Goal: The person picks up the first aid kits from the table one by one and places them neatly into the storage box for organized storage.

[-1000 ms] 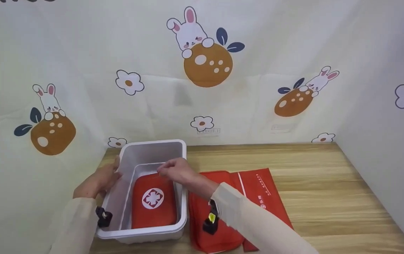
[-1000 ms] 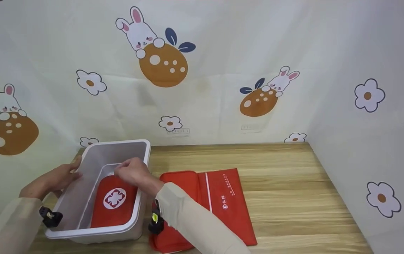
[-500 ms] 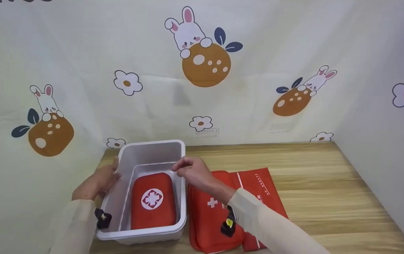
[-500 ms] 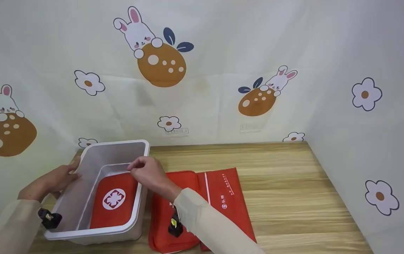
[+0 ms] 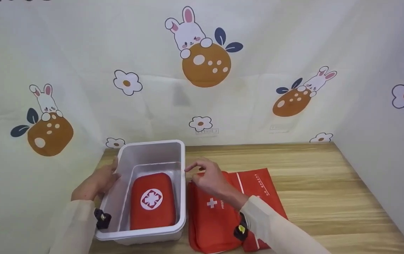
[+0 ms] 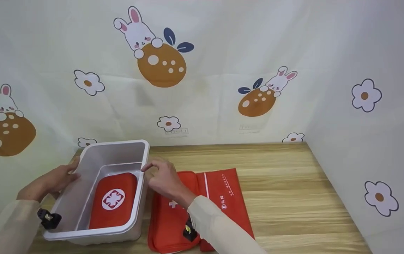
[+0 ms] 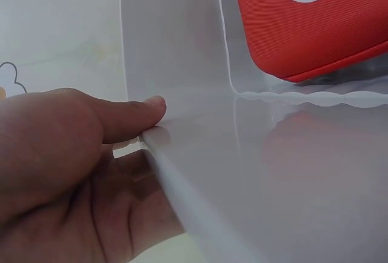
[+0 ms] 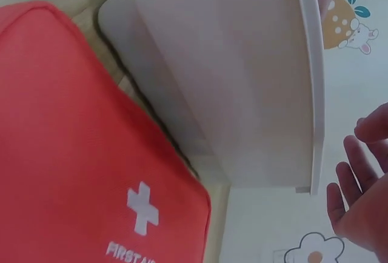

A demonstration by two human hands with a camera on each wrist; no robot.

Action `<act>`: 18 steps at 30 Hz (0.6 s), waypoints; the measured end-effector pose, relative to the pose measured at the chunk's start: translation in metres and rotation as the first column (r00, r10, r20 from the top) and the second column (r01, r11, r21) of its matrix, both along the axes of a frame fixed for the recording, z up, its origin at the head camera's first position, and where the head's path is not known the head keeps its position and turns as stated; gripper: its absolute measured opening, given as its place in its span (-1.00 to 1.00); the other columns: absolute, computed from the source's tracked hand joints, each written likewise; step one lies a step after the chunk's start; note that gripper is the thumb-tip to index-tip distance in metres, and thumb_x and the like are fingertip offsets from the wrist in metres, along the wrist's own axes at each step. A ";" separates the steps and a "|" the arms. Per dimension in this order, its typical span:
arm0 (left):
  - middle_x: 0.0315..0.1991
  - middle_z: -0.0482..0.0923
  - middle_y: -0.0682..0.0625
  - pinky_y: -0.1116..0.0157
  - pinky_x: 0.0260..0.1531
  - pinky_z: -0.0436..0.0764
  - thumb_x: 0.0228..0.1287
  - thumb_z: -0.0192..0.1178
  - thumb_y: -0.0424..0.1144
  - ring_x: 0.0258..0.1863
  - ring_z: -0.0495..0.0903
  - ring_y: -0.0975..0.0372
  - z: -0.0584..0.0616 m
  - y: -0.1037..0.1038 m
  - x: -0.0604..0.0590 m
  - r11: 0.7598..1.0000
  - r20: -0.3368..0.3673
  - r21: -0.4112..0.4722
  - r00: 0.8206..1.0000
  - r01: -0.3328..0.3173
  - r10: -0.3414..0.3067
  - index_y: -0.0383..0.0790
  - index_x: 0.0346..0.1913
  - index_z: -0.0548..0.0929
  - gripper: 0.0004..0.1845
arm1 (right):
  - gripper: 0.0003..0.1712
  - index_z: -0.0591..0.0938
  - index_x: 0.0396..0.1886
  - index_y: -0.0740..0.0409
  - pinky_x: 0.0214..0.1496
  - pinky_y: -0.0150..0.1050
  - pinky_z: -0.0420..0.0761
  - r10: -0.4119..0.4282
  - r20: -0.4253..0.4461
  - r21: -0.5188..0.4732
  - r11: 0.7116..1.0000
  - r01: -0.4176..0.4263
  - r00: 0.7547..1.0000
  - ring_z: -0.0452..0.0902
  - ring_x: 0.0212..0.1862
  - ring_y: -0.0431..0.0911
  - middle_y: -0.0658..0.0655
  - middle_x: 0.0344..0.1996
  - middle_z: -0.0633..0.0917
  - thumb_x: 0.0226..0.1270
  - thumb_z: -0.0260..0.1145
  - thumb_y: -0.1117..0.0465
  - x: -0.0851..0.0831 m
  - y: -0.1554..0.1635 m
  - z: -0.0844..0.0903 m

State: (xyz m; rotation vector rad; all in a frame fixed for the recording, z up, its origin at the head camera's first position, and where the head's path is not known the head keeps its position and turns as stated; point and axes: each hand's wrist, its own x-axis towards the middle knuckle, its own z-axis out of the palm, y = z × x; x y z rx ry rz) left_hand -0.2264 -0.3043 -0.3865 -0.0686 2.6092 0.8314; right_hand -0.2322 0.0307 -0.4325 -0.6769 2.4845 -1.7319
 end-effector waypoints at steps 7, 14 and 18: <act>0.27 0.16 -0.66 -0.13 -0.21 0.74 0.59 -0.21 -0.36 -0.10 0.64 -0.19 0.002 -0.002 0.000 1.000 0.015 0.020 1.000 -0.007 0.007 -0.45 0.53 -0.35 -0.30 | -0.58 0.72 -0.11 -0.02 0.29 -0.03 0.50 0.013 -0.049 0.006 1.000 -0.013 0.999 0.54 0.09 -0.09 0.01 -0.04 0.69 0.19 0.13 0.47 0.000 0.018 -0.014; 0.38 -0.03 -0.69 -0.12 -0.22 0.74 0.57 -0.19 -0.37 -0.09 0.61 -0.22 0.001 -0.002 0.001 1.000 -0.026 -0.016 0.999 0.018 -0.019 -0.49 0.52 -0.35 -0.29 | -0.57 0.73 -0.09 0.04 0.39 0.15 0.44 -0.020 -0.037 0.019 1.000 0.021 0.999 0.50 0.20 0.00 0.08 0.06 0.65 0.16 0.14 0.49 0.001 0.039 -0.028; 0.40 -0.09 -0.70 -0.14 -0.22 0.74 0.56 -0.20 -0.38 -0.05 0.58 -0.28 -0.001 -0.002 0.002 1.000 -0.038 -0.017 0.999 0.024 -0.025 -0.51 0.51 -0.36 -0.29 | -0.56 0.73 -0.09 -0.08 0.41 0.23 0.41 -0.045 -0.016 0.065 0.997 0.046 0.999 0.46 0.23 0.01 0.01 0.08 0.63 0.19 0.16 0.45 0.002 0.052 -0.034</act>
